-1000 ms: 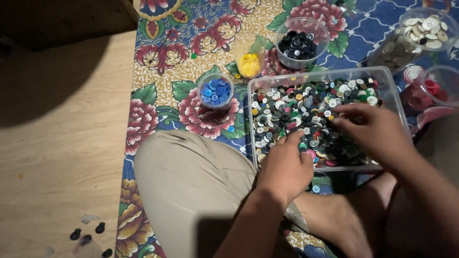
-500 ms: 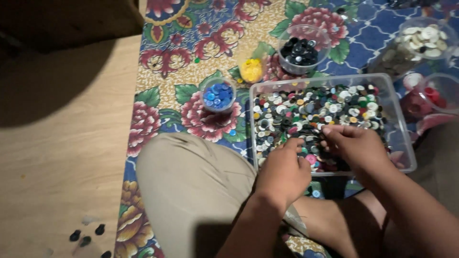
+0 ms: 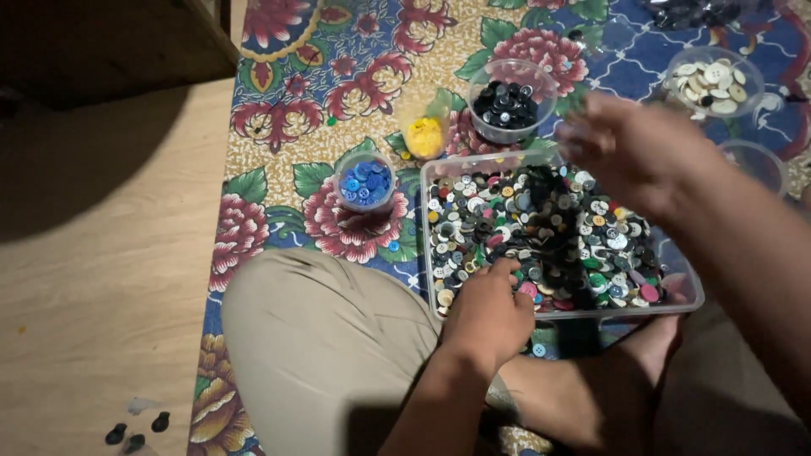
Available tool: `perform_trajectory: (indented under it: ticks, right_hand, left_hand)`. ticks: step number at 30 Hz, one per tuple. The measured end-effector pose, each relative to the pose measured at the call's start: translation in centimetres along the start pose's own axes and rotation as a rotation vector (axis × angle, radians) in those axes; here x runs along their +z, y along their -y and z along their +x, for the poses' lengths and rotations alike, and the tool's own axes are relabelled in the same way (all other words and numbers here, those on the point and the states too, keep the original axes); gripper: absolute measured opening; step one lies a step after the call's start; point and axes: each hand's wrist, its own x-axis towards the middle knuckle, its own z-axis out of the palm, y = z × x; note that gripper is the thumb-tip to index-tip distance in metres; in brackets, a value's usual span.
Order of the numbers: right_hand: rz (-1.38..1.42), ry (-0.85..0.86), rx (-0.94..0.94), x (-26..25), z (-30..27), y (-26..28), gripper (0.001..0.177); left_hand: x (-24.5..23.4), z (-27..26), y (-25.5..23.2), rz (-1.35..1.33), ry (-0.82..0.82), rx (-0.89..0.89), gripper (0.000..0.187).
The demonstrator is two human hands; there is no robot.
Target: Sorting various types and colors of buttons from a large central container into smaller separate containers.
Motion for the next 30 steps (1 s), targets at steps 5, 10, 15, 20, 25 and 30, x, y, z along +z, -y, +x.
perform_trajectory:
  ticks: [5,10,15,20,25,30]
  right_hand:
    - [-0.09,-0.148,0.054,-4.9,-0.2,-8.1,0.044]
    - [-0.656,-0.296,0.093,-6.4,-1.8,-13.7,0.06]
    - [-0.584,-0.102,0.015,-0.2,-5.6,-11.4,0.057]
    - [-0.82,-0.102,-0.147,-2.1,-5.5,-12.9,0.045]
    - [-1.11,-0.043,-0.432,-4.5,-4.8,-16.7,0.046]
    - [-1.362,-0.039,-0.308,-3.2,-5.9,-16.6,0.052]
  left_hand:
    - [0.2,-0.1,0.8,0.005,-0.028,0.06,0.046]
    - [0.2,0.0,1.1,0.051,-0.049,0.117,0.038]
    - [-1.3,-0.9,0.1,0.099,0.115,0.071,0.043]
    - [-1.4,-1.4,-0.3,0.18,0.09,0.065,0.04]
    - [0.0,-0.5,0.2,0.305,0.052,0.04,0.039]
    - [0.1,-0.4,0.2,0.35,0.076,0.011,0.043]
